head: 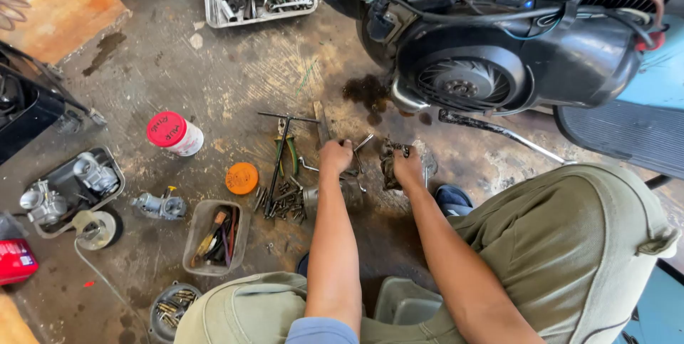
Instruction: Sorting and collecting various bolts, screws, and small engine parts into containers on a workshop floor
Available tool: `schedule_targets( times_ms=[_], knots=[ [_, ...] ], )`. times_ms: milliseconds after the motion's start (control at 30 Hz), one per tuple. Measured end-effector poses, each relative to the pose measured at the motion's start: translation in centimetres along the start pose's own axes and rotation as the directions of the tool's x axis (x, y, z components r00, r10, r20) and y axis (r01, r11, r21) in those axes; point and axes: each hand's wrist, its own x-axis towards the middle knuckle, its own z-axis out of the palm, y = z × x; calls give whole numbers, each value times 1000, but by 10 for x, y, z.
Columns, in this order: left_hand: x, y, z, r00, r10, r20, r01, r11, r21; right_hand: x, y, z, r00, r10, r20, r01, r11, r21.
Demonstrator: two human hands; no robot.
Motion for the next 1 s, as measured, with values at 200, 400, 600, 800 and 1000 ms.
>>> schedule_targets(
  times_ms=[200,400,600,800,1000],
  knots=[
    [-8,1,-9,999,28,-18,-29,993,-114,0,-7,2,999,39,-2,-39,998,45],
    [-21,4,-5,997,-30,78,21,993,113,-2,-21,-16,993,115,-15,-111,981,157],
    [-36,2,-15,991,-104,83,76,955,288,38,48,-5,994,11,-109,-19,998,-68],
    [-71,8,21,984,-170,56,111,825,554,-12,30,2,991,62,116,-3,893,-450],
    [-13,-63,106,925,68,-374,147,843,518,-15,22,17,980,-162,116,199,782,-591]
  ],
)
